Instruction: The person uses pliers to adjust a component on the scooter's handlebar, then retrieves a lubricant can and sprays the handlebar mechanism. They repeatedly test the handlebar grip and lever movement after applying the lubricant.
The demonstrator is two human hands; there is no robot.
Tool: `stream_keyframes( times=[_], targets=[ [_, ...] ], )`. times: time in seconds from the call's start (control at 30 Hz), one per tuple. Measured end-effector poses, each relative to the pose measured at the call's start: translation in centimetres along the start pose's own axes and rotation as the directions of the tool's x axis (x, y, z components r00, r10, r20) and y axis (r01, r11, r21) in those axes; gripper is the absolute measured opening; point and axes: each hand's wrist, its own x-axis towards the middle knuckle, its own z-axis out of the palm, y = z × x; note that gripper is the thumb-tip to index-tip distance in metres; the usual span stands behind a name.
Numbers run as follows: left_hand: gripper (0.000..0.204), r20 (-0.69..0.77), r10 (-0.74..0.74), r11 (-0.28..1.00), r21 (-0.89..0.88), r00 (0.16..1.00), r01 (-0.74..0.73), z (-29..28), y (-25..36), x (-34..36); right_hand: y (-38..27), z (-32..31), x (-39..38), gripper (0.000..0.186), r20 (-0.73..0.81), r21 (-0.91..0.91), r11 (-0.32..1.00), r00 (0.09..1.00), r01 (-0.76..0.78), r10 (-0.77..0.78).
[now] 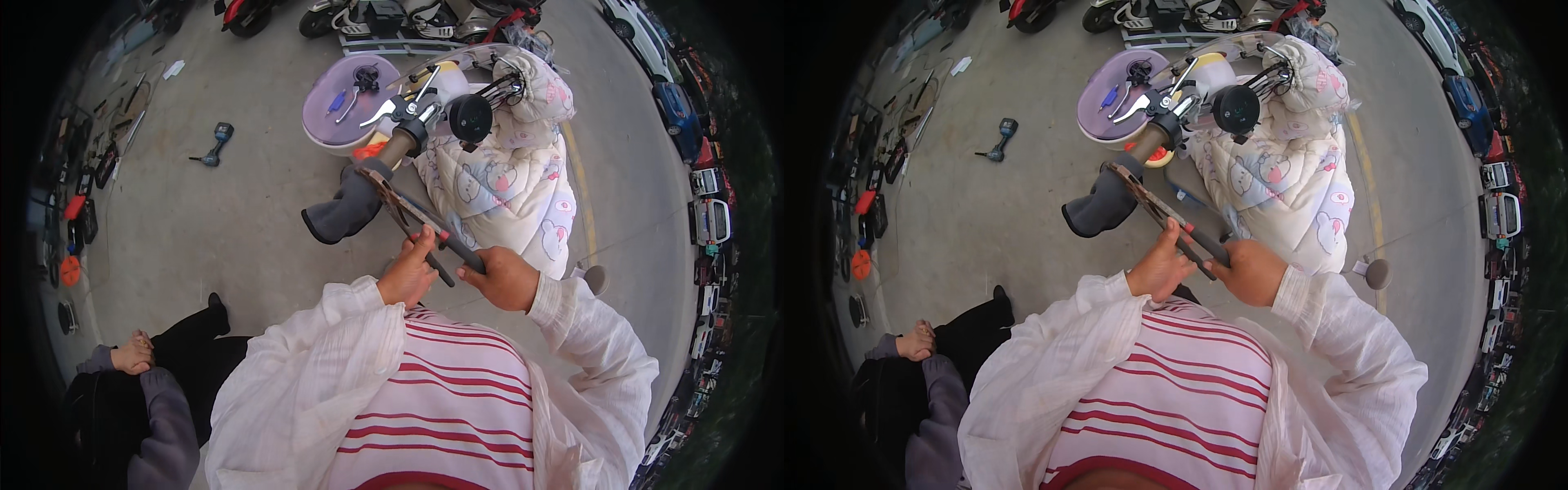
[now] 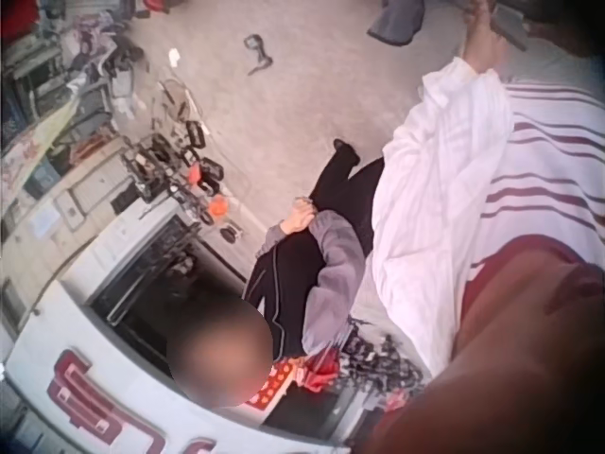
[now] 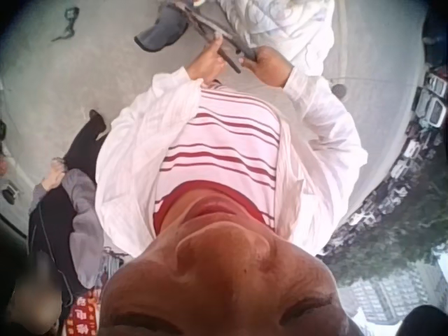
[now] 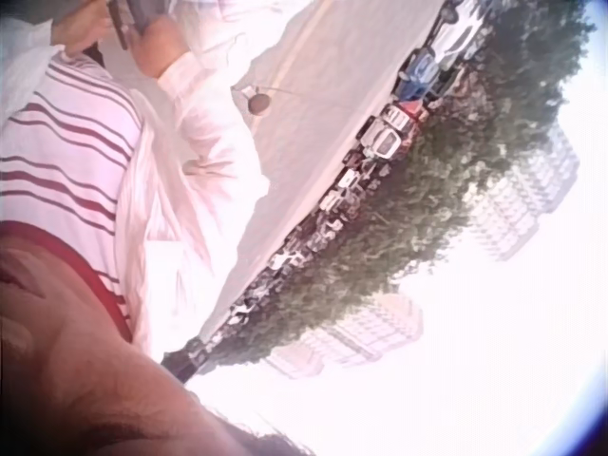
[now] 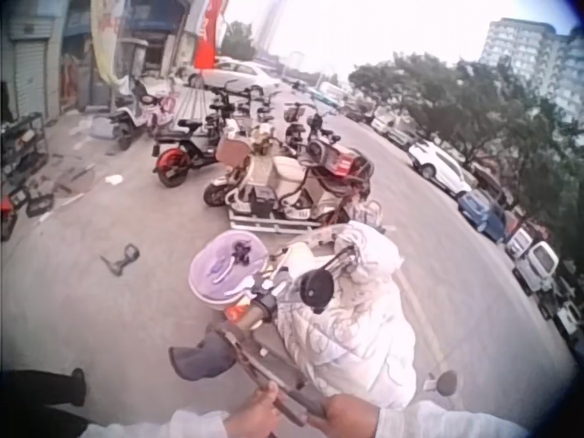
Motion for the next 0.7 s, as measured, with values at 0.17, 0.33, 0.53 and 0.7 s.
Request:
stream_keyframes(
  times=[0.17,0.33,0.53,0.7],
  targets=[
    [0.072,-0.060,0.082,0.956,0.288,0.995,-0.061,0.0,0.7,0.0,0.0,-0.6,-0.2,0.032,0.016,-0.004,0.999,0.999,0.043,-0.043],
    [0.060,-0.068,0.004,0.994,0.112,0.998,0.003,1.7,1.4,-1.0,-0.7,-4.4,-1.0,0.026,0.000,-0.039,0.988,0.988,0.152,-0.152],
    [0.031,-0.094,0.156,0.960,0.248,0.983,-0.129,-1.0,-0.4,1.3,-2.4,-7.5,-1.9,0.026,0.045,-0.205,0.962,0.984,0.179,-0.174],
    [0.029,-0.145,0.184,0.924,0.362,0.972,-0.121,-1.3,-0.7,1.1,-3.0,-9.1,-1.9,0.027,0.079,-0.289,0.935,0.978,0.207,-0.193]
  ],
)
